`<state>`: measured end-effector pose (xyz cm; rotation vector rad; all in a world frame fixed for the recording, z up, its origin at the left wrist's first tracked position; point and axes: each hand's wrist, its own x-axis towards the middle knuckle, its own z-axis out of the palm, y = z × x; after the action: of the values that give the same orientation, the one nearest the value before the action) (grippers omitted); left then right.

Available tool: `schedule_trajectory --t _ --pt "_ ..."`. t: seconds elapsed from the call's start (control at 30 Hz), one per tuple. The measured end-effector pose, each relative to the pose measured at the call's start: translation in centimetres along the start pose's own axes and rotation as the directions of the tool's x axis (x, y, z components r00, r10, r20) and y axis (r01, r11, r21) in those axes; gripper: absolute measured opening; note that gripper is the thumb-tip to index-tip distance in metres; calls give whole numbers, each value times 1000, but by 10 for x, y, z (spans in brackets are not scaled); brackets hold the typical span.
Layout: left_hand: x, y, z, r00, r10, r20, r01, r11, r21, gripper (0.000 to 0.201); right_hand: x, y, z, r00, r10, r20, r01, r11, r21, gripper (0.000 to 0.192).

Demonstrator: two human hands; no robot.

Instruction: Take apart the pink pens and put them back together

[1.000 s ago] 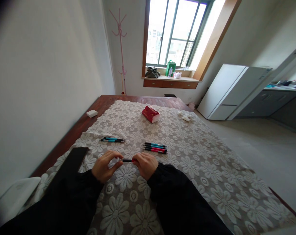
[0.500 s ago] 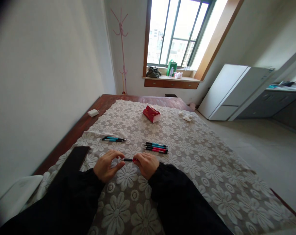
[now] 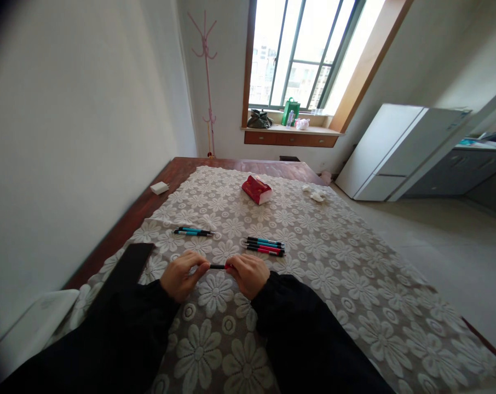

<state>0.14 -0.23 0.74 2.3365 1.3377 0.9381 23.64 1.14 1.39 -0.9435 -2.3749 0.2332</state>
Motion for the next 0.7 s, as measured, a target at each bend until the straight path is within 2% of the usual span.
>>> schedule_trajectory --t 0.27,0.4,0.5,0.6,0.7 --pt "-1 -2 1 995 63 -82 -67 997 -38 12 -2 1 1 998 43 51 -43 999 -4 16" --pt "-1 -3 2 990 -37 -136 30 998 -52 9 -3 4 3 992 91 83 -86 994 -62 15" --pt "-1 -4 2 979 -120 -163 112 992 -57 13 -4 8 5 991 125 54 -121 990 -69 15" --pt "-1 -4 1 972 -178 -151 172 984 -48 23 -5 10 4 993 120 -4 -120 992 -41 13" --pt "0 -2 -1 969 -220 -111 222 975 5 33 -3 8 2 997 67 -26 -68 998 -18 16"
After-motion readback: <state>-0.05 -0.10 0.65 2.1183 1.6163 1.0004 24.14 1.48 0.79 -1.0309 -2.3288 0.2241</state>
